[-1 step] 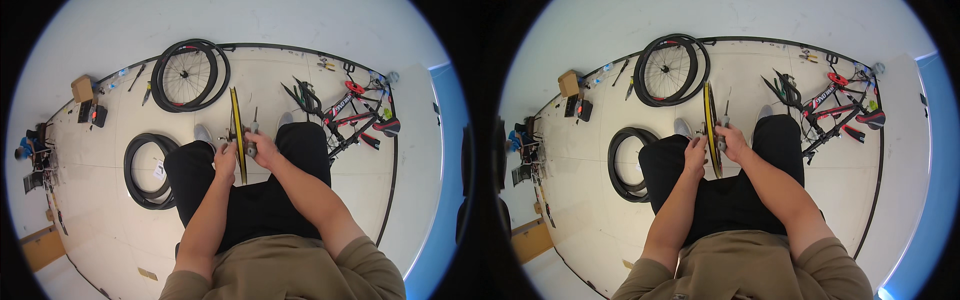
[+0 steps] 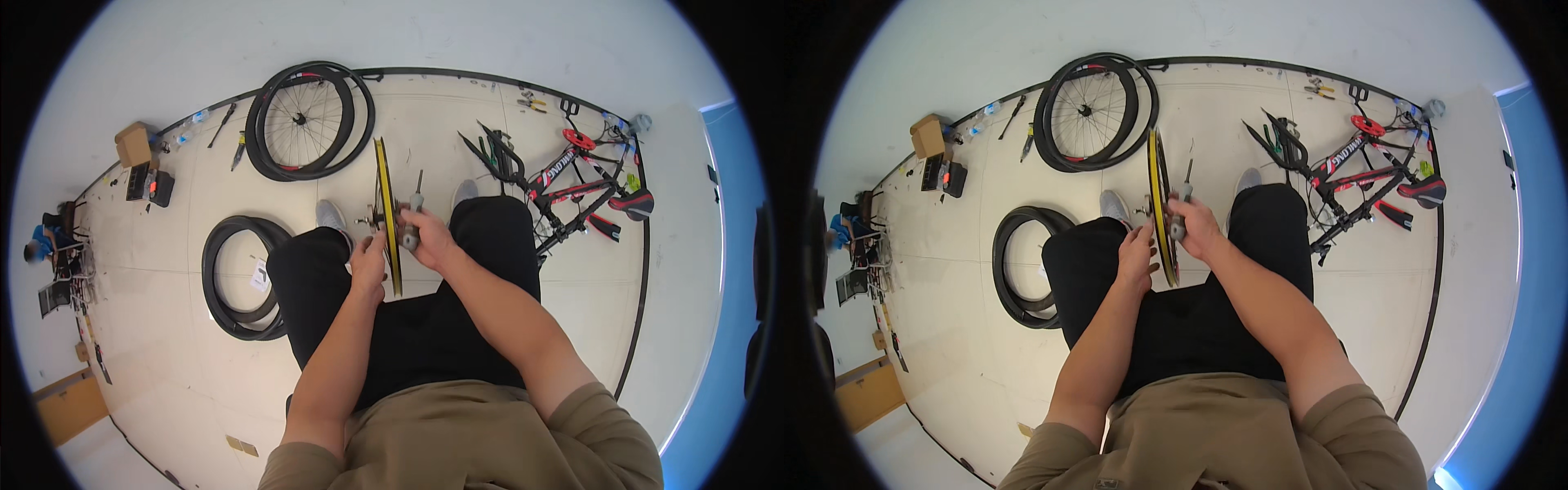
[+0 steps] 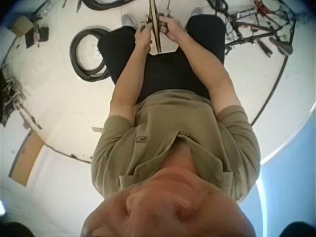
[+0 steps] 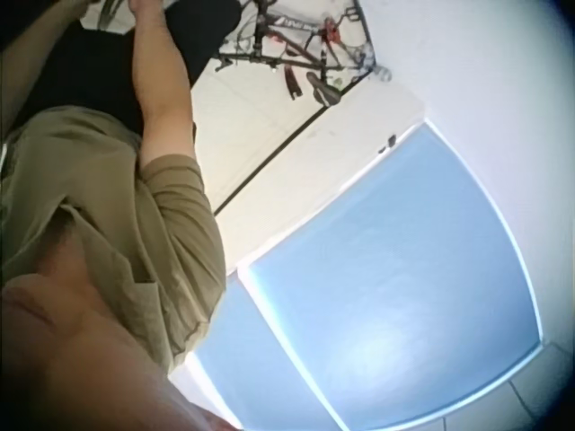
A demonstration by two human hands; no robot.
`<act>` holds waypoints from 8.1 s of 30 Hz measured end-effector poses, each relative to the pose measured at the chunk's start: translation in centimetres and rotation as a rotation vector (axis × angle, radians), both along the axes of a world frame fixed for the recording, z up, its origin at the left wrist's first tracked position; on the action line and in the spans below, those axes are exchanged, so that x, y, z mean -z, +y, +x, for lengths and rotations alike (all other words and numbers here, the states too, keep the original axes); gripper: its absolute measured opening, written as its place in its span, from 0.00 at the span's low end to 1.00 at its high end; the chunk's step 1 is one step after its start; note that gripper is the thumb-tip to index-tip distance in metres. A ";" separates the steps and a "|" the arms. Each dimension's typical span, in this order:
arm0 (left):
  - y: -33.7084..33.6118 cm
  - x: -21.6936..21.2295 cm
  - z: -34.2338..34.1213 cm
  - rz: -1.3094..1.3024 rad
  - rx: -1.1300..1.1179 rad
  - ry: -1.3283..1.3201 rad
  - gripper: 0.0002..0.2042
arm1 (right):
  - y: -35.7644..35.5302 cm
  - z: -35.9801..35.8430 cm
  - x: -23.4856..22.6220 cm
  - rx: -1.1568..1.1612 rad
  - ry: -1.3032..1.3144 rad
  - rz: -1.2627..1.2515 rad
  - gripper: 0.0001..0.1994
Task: The person assembles a bicycle by first attaching a wheel to the frame and then securing the handlebars. They use a screwdriver to tighten the bolts on the handlebar stem.
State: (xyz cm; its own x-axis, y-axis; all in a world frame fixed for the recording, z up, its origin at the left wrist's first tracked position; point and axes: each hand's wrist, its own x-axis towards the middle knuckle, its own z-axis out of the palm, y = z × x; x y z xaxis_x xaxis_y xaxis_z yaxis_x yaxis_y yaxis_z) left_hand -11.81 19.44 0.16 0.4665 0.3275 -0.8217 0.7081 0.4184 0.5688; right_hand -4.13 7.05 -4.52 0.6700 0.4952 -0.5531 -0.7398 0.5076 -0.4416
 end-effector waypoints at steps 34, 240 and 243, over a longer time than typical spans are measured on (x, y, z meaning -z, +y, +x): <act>1.6 2.6 -0.5 -0.120 -0.095 0.012 0.25 | -0.4 -0.5 2.0 -0.094 0.060 -0.378 0.13; -0.3 8.3 0.4 0.044 0.275 -0.296 0.24 | 0.8 -0.6 0.1 -0.401 -0.668 -1.018 0.22; -0.6 8.0 1.1 0.042 0.199 -0.317 0.21 | 1.3 -1.2 -0.4 -0.239 -0.658 -1.176 0.23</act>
